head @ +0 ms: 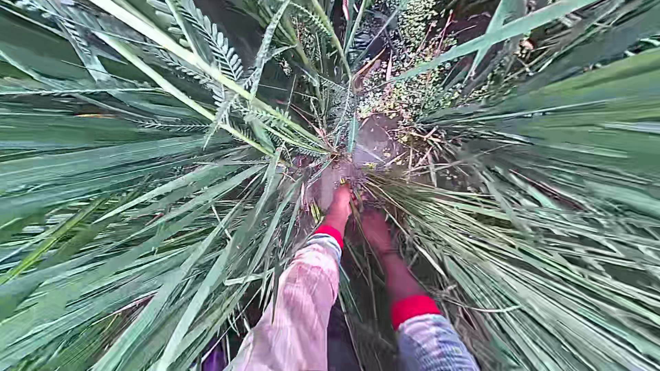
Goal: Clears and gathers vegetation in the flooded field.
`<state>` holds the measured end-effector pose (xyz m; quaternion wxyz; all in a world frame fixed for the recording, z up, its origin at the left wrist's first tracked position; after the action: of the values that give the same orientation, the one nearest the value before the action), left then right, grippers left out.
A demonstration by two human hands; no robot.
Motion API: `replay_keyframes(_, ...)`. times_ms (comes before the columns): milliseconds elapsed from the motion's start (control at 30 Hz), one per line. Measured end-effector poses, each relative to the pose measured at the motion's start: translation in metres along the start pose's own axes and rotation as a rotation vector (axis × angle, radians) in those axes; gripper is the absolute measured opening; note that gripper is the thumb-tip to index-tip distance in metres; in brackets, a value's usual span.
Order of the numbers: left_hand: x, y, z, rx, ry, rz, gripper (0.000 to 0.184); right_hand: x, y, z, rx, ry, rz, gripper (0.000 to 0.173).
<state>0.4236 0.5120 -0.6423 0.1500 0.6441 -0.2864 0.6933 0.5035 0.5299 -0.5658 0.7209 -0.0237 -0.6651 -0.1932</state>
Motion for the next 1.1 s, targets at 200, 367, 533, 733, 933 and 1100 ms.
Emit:
replay_keyframes(200, -0.020, 0.019, -0.001, -0.054, 0.003, 0.068, 0.035, -0.013, -0.062, -0.002, -0.875, 0.084, -0.044, 0.035)
replay_keyframes(367, 0.006, 0.030, 0.016, -0.020, -0.047, 0.071, 0.034, 0.005, -0.085, -0.010, -0.989, 0.183, -0.127, 0.035)
replay_keyframes(533, 0.015, 0.021, 0.000, -0.152, -0.033, 0.041, 0.030, 0.014, -0.069, 0.002, -0.844, 0.205, -0.161, 0.035)
replay_keyframes(733, 0.019, 0.043, 0.004, -0.211, 0.097, 0.106, 0.031, 0.018, -0.069, -0.022, -0.584, 0.095, 0.309, 0.029)
replay_keyframes(933, 0.048, 0.047, -0.031, -0.960, -0.408, -0.099, 0.053, 0.037, -0.061, -0.034, -0.754, -0.035, 0.237, 0.028)
replay_keyframes(1100, 0.061, 0.018, -0.012, -0.432, -0.166, -0.026, 0.031, 0.052, -0.070, -0.027, -1.049, -0.047, 0.118, 0.026)
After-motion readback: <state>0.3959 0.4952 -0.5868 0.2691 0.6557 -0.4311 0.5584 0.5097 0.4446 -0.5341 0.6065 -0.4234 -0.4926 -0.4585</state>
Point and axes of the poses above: each hand's wrist, its own x-axis away from the middle knuckle, its own y-axis out of the back of the hand, z = x × y, the point moved 6 cm from there along -x, towards the middle knuckle, and after that the axes turned 10 degrees about z, right-handed, at the moved point
